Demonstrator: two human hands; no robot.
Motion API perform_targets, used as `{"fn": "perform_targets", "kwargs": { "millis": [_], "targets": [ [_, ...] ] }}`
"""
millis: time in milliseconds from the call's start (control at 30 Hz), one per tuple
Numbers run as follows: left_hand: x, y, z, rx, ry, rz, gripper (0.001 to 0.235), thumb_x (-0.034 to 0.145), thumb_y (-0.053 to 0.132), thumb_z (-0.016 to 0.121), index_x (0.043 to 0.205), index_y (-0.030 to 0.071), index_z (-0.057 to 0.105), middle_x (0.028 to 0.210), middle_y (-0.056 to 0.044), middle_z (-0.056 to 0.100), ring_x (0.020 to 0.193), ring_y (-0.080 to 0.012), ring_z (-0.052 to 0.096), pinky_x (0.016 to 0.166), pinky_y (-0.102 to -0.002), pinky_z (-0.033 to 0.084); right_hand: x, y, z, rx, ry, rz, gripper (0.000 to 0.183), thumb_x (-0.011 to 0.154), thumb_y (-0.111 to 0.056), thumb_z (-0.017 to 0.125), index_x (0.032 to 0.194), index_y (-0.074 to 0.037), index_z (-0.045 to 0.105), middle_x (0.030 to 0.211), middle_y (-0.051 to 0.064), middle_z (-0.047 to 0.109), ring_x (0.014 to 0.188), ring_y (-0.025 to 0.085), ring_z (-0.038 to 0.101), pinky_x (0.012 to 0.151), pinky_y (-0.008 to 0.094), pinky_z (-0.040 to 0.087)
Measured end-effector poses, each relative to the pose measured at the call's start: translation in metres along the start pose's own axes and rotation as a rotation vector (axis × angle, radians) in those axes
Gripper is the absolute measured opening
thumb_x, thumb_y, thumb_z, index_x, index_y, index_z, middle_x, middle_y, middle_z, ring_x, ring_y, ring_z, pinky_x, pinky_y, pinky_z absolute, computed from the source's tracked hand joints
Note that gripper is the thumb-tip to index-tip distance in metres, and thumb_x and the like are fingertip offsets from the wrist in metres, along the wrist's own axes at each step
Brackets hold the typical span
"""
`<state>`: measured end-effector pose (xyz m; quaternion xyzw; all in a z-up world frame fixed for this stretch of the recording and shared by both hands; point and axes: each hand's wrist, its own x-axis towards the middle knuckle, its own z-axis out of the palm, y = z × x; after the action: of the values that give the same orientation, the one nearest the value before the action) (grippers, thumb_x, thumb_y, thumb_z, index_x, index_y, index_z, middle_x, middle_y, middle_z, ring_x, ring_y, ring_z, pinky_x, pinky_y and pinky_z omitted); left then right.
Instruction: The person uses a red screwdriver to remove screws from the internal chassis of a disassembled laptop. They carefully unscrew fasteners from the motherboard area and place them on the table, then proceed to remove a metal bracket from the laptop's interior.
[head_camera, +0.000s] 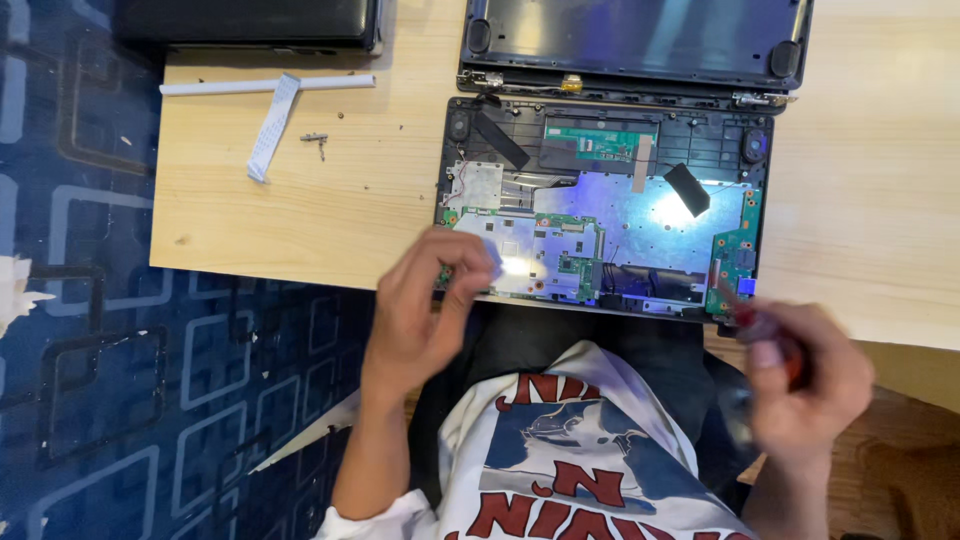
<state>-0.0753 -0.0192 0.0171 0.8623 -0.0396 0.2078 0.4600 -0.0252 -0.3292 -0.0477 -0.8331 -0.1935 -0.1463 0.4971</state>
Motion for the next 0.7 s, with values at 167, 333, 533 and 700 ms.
{"fn": "perform_targets", "kwargs": {
  "millis": [167, 333, 533, 700],
  "targets": [
    [-0.037, 0.002, 0.039, -0.414, -0.093, -0.051, 0.032, 0.101, 0.032, 0.041, 0.088, 0.005, 0.051, 0.082, -0.009, 0.055, 0.077, -0.0207, 0.056, 0.071, -0.031, 0.047, -0.024, -0.041, 0.016, 0.097, -0.299, -0.103, 0.025, 0.085, -0.024, 0.058, 0.095, -0.002, 0.065, 0.091, 0.012, 0.072, 0.068, 0.022, 0.067, 0.062, 0.029, 0.054],
    [-0.054, 0.012, 0.047, -0.445, -0.093, -0.119, 0.034, 0.100, 0.033, 0.043, 0.086, 0.004, 0.053, 0.079, -0.010, 0.055, 0.072, -0.0209, 0.055, 0.067, -0.030, 0.046, -0.035, -0.040, 0.015, 0.097, -0.336, -0.071, 0.026, 0.085, -0.024, 0.058, 0.095, -0.002, 0.067, 0.082, 0.011, 0.070, 0.062, 0.020, 0.063, 0.062, 0.028, 0.052],
    [-0.061, 0.007, 0.050, -0.449, -0.028, -0.150, 0.036, 0.099, 0.035, 0.044, 0.085, 0.004, 0.055, 0.078, -0.011, 0.057, 0.072, -0.0214, 0.058, 0.066, -0.029, 0.047, -0.037, -0.039, 0.013, 0.051, -0.319, -0.112, 0.024, 0.085, -0.021, 0.058, 0.094, -0.001, 0.067, 0.089, 0.012, 0.071, 0.065, 0.021, 0.065, 0.062, 0.028, 0.052],
    [-0.061, 0.008, 0.051, -0.436, -0.017, -0.146, 0.031, 0.099, 0.031, 0.047, 0.087, 0.003, 0.056, 0.080, -0.010, 0.058, 0.074, -0.0214, 0.059, 0.067, -0.029, 0.048, -0.033, -0.041, 0.015, 0.033, -0.311, -0.132, 0.021, 0.084, -0.019, 0.061, 0.094, -0.003, 0.069, 0.082, 0.010, 0.069, 0.059, 0.019, 0.062, 0.055, 0.026, 0.046]
  ]
}}
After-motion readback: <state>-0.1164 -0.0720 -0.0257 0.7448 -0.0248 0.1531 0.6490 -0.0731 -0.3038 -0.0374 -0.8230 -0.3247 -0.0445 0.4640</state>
